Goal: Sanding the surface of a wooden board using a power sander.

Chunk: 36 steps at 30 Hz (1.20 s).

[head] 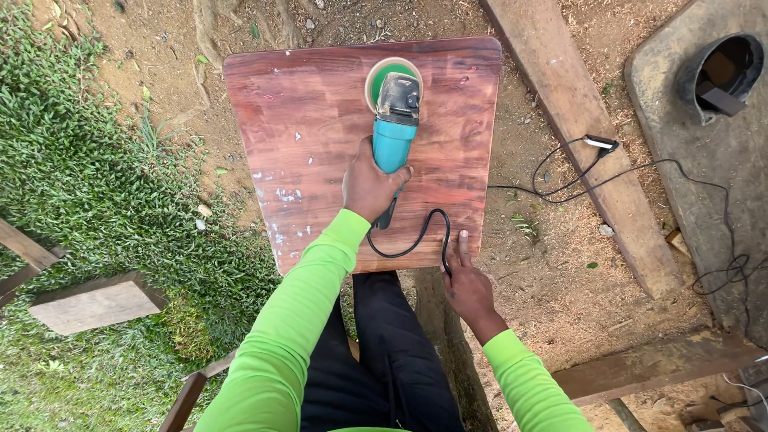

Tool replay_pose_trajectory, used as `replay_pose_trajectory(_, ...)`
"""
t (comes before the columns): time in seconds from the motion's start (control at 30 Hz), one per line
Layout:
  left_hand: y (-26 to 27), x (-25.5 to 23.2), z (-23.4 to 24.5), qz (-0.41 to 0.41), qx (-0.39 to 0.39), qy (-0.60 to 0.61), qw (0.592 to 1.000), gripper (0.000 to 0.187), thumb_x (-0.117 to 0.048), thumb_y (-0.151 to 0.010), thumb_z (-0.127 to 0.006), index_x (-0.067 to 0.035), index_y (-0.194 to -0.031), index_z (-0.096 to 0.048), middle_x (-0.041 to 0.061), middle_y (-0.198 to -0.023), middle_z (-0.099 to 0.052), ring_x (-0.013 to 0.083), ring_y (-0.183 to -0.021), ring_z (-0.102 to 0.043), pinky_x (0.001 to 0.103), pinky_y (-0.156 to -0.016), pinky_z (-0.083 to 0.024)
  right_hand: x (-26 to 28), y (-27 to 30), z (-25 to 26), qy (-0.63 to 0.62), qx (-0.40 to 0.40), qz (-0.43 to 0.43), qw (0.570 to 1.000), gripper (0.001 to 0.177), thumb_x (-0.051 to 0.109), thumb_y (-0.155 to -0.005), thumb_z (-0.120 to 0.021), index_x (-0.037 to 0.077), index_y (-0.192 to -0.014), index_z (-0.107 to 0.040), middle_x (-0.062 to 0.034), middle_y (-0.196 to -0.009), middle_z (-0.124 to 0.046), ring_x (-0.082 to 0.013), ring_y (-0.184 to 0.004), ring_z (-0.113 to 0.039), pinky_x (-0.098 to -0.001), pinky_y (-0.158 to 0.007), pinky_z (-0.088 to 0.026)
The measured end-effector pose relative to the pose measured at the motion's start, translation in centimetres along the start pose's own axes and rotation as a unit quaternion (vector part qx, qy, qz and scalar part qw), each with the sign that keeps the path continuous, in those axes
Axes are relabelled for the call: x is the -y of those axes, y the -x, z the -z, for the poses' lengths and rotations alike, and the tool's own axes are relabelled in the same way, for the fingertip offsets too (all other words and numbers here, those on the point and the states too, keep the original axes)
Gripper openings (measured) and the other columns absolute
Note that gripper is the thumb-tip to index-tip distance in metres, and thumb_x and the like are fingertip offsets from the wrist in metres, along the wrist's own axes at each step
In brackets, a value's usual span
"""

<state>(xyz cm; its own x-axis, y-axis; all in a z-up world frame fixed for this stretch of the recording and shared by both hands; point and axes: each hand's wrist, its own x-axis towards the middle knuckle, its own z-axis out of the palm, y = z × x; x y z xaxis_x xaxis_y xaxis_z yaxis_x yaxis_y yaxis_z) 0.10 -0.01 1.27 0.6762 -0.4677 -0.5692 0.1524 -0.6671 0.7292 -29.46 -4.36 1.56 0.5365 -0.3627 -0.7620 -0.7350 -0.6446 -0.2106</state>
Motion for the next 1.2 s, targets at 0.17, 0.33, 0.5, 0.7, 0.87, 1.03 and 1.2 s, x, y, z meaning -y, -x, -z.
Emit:
replay_pose_trajectory(0.17,-0.8,-0.5,-2.1,-0.014,0.003,-0.019,1.000,0.062,-0.032,-0.072,-0.086,-0.003,-0.116,-0.055,0.018,-0.091,-0.075,0.0365,-0.083,-0.075,0.046,-0.074,-0.059,0.0,0.2,0.2,-0.021,-0.017,0.010,1.000,0.062,0.022,-0.094,-0.062,0.014,-0.151,-0.041,-0.0171,-0.171,-0.012,-0.0396,-0.082,-0.072,-0.0487,-0.070,-0.060)
replay_pose_trajectory(0.33,-1.2,-2.1,-3.7,-0.006,0.020,-0.050,0.999,0.058,-0.035,-0.071,-0.086,-0.003,-0.110,-0.056,0.019,-0.090,-0.075,0.0376,-0.083,-0.075,0.048,-0.076,-0.058,0.4,0.2,1.1,-0.015,0.004,-0.003,1.000,0.070,0.019,-0.088,-0.064,0.012,-0.153,-0.038,-0.0174,-0.170,-0.011,-0.0398,-0.081,-0.072,-0.0486,-0.070,-0.060)
replay_pose_trajectory(0.5,-1.5,-3.2,-5.6,0.021,0.064,-0.055,0.996,0.055,-0.036,-0.071,-0.084,-0.005,-0.105,-0.054,0.018,-0.086,-0.076,0.0367,-0.082,-0.077,0.047,-0.077,-0.059,-0.5,0.0,-0.2,-0.031,0.000,0.007,0.999,0.056,0.019,-0.089,-0.065,0.009,-0.142,-0.049,-0.0185,-0.171,-0.013,-0.0404,-0.082,-0.072,-0.0492,-0.073,-0.059)
replay_pose_trajectory(0.7,-1.6,-4.0,-8.0,-0.026,0.069,-0.072,0.995,0.058,-0.037,-0.072,-0.085,-0.006,-0.109,-0.053,0.019,-0.095,-0.075,0.0405,-0.088,-0.074,0.051,-0.078,-0.056,0.0,0.1,0.9,-0.040,0.006,0.007,0.999,0.058,0.018,-0.088,-0.065,0.006,-0.141,-0.048,-0.0170,-0.171,-0.013,-0.0389,-0.083,-0.073,-0.0477,-0.071,-0.060)
replay_pose_trajectory(0.87,-1.6,-4.6,-10.0,-0.060,0.091,-0.076,0.991,0.063,-0.036,-0.071,-0.083,-0.006,-0.117,-0.051,0.019,-0.097,-0.075,0.0406,-0.089,-0.074,0.051,-0.078,-0.056,-0.8,-0.2,-0.3,-0.038,-0.014,0.021,0.999,0.058,0.021,-0.091,-0.065,0.006,-0.143,-0.047,-0.0184,-0.170,-0.013,-0.0387,-0.087,-0.073,-0.0480,-0.070,-0.060)
replay_pose_trajectory(1.03,-0.1,-4.2,-10.6,-0.089,0.148,-0.118,0.978,0.069,-0.039,-0.071,-0.084,-0.002,-0.119,-0.050,0.022,-0.098,-0.073,0.0409,-0.089,-0.074,0.051,-0.079,-0.056,0.0,0.0,1.4,-0.031,0.003,0.014,0.999,0.069,0.020,-0.087,-0.066,0.009,-0.151,-0.042,-0.0166,-0.170,-0.014,-0.0394,-0.087,-0.072,-0.0485,-0.072,-0.060)
replay_pose_trajectory(1.2,3.8,-1.9,-7.0,-0.126,0.134,-0.023,0.983,0.066,-0.034,-0.072,-0.083,0.001,-0.120,-0.055,0.023,-0.096,-0.074,0.0418,-0.089,-0.074,0.049,-0.078,-0.057,0.2,0.3,1.4,-0.038,0.011,0.001,0.999,0.074,0.023,-0.090,-0.063,0.013,-0.156,-0.033,-0.0155,-0.170,-0.015,-0.0407,-0.084,-0.072,-0.0495,-0.070,-0.060)
